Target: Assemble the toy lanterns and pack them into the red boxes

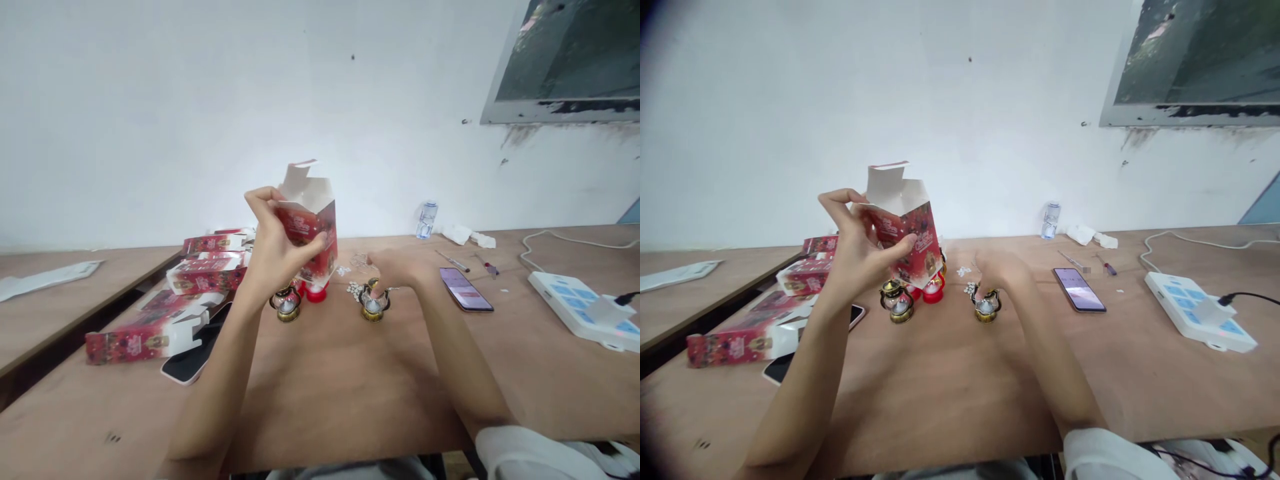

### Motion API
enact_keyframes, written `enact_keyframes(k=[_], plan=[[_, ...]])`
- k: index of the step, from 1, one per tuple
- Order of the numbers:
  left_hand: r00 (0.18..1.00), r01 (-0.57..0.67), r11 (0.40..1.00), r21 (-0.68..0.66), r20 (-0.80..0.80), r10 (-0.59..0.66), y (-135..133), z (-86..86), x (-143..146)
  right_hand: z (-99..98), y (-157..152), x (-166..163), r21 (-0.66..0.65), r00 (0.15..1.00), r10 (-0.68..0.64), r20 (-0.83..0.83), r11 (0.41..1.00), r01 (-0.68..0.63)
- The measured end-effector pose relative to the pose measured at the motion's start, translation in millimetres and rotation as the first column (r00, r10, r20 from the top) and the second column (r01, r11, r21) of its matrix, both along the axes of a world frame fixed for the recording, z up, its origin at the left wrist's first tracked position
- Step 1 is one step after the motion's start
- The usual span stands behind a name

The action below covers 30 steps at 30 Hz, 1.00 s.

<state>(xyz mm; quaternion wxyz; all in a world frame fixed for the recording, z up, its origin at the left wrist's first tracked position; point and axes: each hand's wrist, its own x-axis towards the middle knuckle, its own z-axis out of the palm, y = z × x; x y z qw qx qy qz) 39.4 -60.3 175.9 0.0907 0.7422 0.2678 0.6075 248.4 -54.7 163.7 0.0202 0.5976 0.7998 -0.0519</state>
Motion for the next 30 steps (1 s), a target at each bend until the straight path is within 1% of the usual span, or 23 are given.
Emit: enact_keyframes(k=[2, 4, 6, 8, 10, 11, 13, 15, 17, 18, 19, 20, 21, 22, 24, 26, 28, 30], plan=[[1.000, 0.014, 1.000, 0.010, -0.017, -0.014, -1, 0.4, 0, -5.4, 12, -6, -0.103, 0.995, 0.018, 0.097, 0.995, -0.008], [0.999, 0.022, 1.000, 0.017, -0.040, -0.021, -1, 0.5, 0, -10.8, 22, -11, -0.148, 0.988, 0.031, 0.149, 0.989, -0.009], [0.997, 0.022, 1.000, 0.008, -0.070, -0.021, 0, 0.0, 0, -14.3, 29, -12, -0.151, 0.986, 0.039, 0.163, 0.988, -0.014], [0.993, 0.017, 1.000, -0.013, -0.114, -0.019, 1, -0.6, -1, -13.6, 29, -10, -0.129, 0.986, 0.056, 0.158, 0.991, -0.036], [0.987, 0.008, 0.999, -0.033, -0.162, -0.013, 4, -1.0, -3, -7.8, 23, -3, -0.113, 0.989, 0.105, 0.105, 0.989, -0.093], [0.982, 0.004, 0.999, -0.045, -0.188, -0.013, 5, -1.0, -4, -3.3, 19, 1, -0.103, 0.989, 0.138, 0.047, 0.986, -0.133], [0.966, 0.009, 0.995, -0.096, -0.255, -0.033, 8, -0.6, -7, 7.1, 7, 10, -0.084, 0.968, 0.215, -0.133, 0.970, -0.227], [0.941, 0.015, 0.984, -0.179, -0.331, -0.074, 10, 0.3, -9, 16.5, -5, 19, -0.060, 0.889, 0.295, -0.351, 0.940, -0.336], [0.913, -0.007, 0.968, -0.252, -0.397, -0.097, 11, 1.3, -11, 22.4, -13, 26, 0.005, 0.750, 0.377, -0.544, 0.895, -0.446], [0.900, -0.027, 0.962, -0.272, -0.426, -0.095, 11, 1.8, -12, 23.7, -15, 29, 0.069, 0.669, 0.412, -0.619, 0.876, -0.477], [0.886, -0.043, 0.957, -0.285, -0.454, -0.095, 10, 2.2, -12, 24.1, -15, 31, 0.145, 0.592, 0.438, -0.677, 0.867, -0.477], [0.872, -0.046, 0.954, -0.296, -0.478, -0.106, 9, 2.5, -12, 23.7, -15, 32, 0.223, 0.527, 0.455, -0.718, 0.867, -0.445], [0.857, -0.035, 0.952, -0.304, -0.500, -0.128, 8, 2.6, -12, 22.8, -13, 33, 0.299, 0.480, 0.464, -0.745, 0.875, -0.382], [0.841, -0.014, 0.950, -0.311, -0.518, -0.157, 7, 2.6, -12, 21.7, -11, 32, 0.364, 0.453, 0.465, -0.760, 0.883, -0.296], [0.810, 0.041, 0.940, -0.338, -0.540, -0.229, 6, 2.0, -11, 19.3, -6, 26, 0.455, 0.454, 0.449, -0.770, 0.885, -0.103], [0.787, 0.100, 0.924, -0.370, -0.539, -0.301, 4, 0.7, -9, 16.6, -1, 17, 0.505, 0.477, 0.419, -0.772, 0.861, 0.062], [0.779, 0.157, 0.901, -0.405, -0.509, -0.365, 3, -1.1, -6, 13.4, 3, 6, 0.534, 0.492, 0.392, -0.778, 0.824, 0.189], [0.783, 0.208, 0.884, -0.418, -0.471, -0.407, 1, -3.1, -2, 9.4, 6, -6, 0.571, 0.500, 0.388, -0.774, 0.769, 0.287]])
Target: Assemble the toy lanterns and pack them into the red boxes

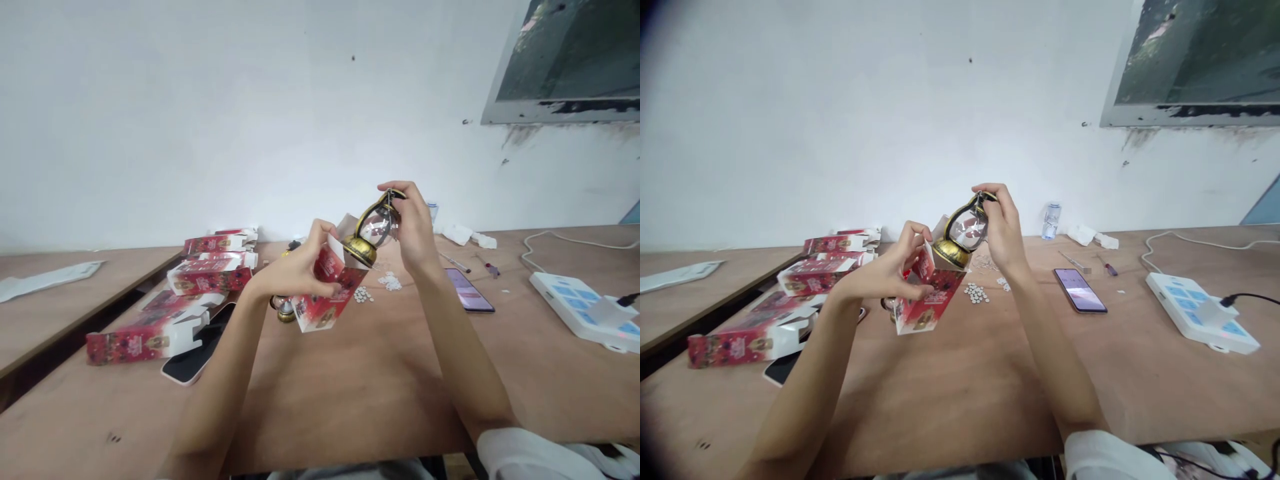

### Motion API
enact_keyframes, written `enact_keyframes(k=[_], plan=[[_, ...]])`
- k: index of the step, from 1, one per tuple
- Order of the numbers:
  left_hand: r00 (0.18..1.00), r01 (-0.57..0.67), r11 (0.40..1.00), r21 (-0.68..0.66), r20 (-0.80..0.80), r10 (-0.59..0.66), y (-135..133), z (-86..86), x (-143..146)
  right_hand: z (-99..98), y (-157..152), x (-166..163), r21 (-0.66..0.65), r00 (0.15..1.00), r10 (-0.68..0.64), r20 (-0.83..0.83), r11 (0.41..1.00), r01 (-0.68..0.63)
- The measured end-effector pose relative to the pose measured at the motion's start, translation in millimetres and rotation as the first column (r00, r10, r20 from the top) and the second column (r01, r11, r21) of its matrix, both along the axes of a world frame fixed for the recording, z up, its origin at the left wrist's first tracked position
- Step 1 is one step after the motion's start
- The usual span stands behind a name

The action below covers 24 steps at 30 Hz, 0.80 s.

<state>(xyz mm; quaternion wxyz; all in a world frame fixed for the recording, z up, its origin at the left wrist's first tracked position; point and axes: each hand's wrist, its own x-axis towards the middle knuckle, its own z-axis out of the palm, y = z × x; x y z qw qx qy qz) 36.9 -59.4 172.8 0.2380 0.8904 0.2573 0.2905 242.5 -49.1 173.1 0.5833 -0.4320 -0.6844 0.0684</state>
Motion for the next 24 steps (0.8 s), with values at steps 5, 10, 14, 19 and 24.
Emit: enact_keyframes(k=[5, 10, 14, 19, 24], plan=[[0.999, 0.046, 0.998, -0.035, 0.018, -0.045, -4, -3.6, 9, -7.6, -3, -17, 0.153, 0.980, -0.178, -0.084, 0.970, 0.189], [0.999, -0.005, 0.998, -0.055, 0.039, 0.008, -6, -5.2, 17, -7.3, -12, -22, 0.131, 0.948, -0.312, -0.054, 0.939, 0.317], [0.999, -0.047, 0.999, -0.012, 0.000, 0.047, -8, -5.7, 22, -7.5, -13, -29, 0.009, 0.933, -0.356, 0.047, 0.934, 0.356], [0.998, -0.054, 0.999, -0.007, -0.018, 0.054, -8, -4.3, 19, -3.5, -14, -22, -0.189, 0.990, -0.065, 0.129, 0.978, 0.089], [0.997, -0.053, 0.998, -0.037, 0.047, 0.055, -8, 0.8, 10, 3.5, -21, -4, -0.331, 0.922, 0.370, 0.113, 0.889, -0.316]])
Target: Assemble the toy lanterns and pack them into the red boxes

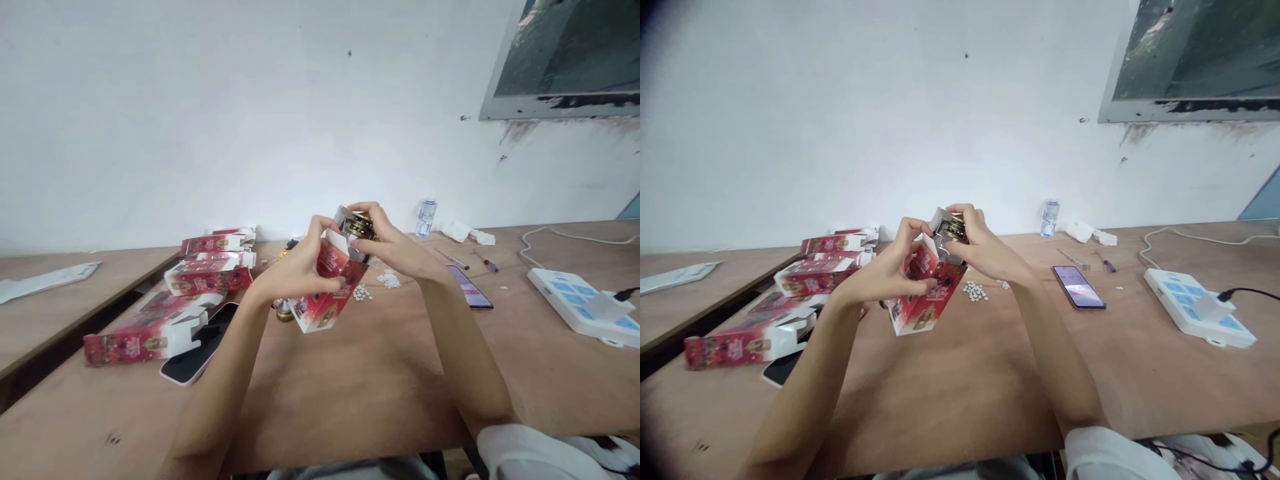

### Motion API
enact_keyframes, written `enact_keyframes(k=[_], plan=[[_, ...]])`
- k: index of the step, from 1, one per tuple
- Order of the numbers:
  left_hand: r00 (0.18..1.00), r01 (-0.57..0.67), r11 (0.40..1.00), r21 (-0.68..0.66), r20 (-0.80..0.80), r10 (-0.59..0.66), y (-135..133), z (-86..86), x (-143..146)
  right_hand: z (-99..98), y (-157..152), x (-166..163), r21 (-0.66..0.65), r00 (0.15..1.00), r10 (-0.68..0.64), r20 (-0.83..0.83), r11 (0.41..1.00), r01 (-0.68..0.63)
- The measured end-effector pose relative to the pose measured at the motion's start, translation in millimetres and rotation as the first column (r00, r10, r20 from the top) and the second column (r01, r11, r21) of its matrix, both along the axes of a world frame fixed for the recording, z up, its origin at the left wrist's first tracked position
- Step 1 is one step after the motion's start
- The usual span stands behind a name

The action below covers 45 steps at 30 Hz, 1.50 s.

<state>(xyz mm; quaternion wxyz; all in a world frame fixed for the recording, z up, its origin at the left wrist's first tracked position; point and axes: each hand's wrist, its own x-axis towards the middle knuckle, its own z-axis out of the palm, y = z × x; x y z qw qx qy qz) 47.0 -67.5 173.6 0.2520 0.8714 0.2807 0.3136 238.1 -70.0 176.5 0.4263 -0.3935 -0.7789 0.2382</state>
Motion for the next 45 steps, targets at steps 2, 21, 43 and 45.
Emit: enact_keyframes(k=[2, 21, 43, 45], plan=[[1.000, -0.008, 1.000, -0.010, 0.010, 0.008, -1, 1.8, -1, -0.1, -2, 2, 0.009, 0.998, 0.054, -0.025, 0.999, -0.054], [0.985, -0.083, 0.943, 0.323, -0.115, 0.126, -7, 11.1, -2, -3.9, 6, -10, 0.180, 0.936, 0.070, -0.346, 0.984, -0.007], [0.970, -0.110, 0.930, 0.350, -0.166, 0.178, -9, 7.8, 0, -2.6, 4, -6, 0.323, 0.962, -0.026, -0.271, 0.939, 0.117], [0.972, -0.124, 0.931, 0.344, -0.146, 0.184, -8, 7.2, -1, -4.3, 4, -9, 0.365, 0.965, -0.029, -0.262, 0.922, 0.127]])
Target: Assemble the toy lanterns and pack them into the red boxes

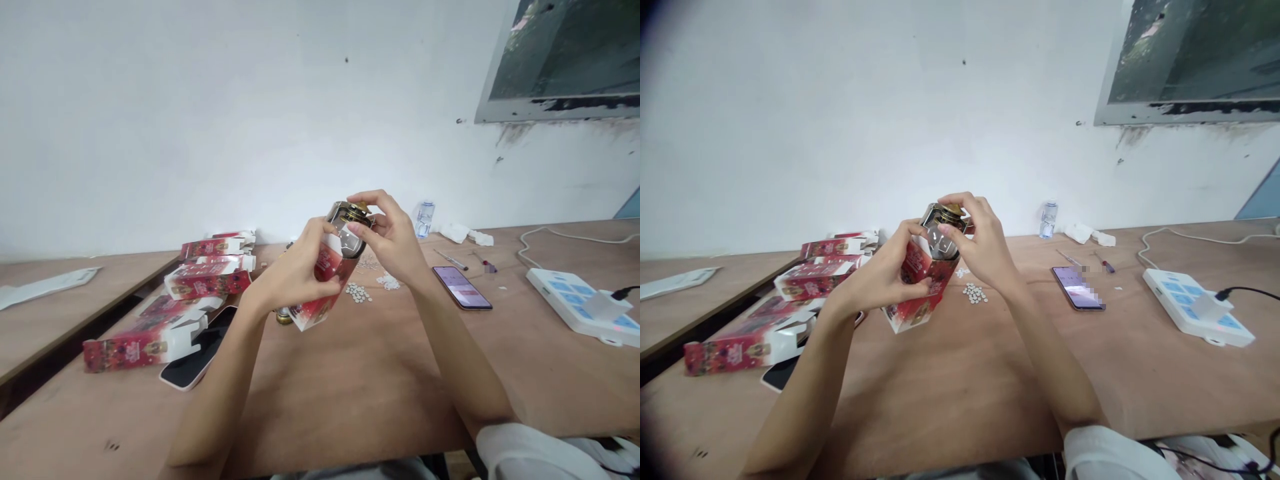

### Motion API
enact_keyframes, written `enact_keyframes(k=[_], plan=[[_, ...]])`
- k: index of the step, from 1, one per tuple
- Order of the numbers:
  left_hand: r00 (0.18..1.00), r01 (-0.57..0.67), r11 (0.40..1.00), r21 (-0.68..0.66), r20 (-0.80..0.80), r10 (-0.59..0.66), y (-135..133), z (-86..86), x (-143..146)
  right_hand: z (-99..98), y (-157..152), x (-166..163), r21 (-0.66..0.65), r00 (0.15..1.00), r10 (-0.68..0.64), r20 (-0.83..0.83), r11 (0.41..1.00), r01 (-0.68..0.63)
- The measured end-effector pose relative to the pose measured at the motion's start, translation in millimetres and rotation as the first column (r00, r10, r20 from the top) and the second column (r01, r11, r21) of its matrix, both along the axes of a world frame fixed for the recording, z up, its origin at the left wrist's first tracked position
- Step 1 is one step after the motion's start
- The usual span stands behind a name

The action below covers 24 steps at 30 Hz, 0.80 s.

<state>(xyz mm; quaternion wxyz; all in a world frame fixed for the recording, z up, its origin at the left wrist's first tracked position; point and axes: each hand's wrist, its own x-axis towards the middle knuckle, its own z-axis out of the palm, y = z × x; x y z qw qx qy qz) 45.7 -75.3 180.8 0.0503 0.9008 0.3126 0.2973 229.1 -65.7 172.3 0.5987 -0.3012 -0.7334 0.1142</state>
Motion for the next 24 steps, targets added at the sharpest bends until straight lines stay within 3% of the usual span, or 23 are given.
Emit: enact_keyframes(k=[8, 17, 24], plan=[[0.993, 0.067, 0.996, 0.055, 0.088, -0.072, -2, 0.6, 0, 1.8, -9, -7, 0.132, 0.998, -0.064, 0.003, 0.989, 0.063], [0.975, 0.122, 0.990, -0.064, 0.193, -0.108, -2, -2.7, -2, 5.4, -18, -4, 0.134, 0.993, -0.054, 0.100, 0.990, 0.041], [0.968, 0.169, 0.975, -0.145, 0.209, -0.137, -3, -1.9, -3, 13.3, -28, 11, 0.042, 0.971, 0.039, 0.235, 0.998, -0.051]])
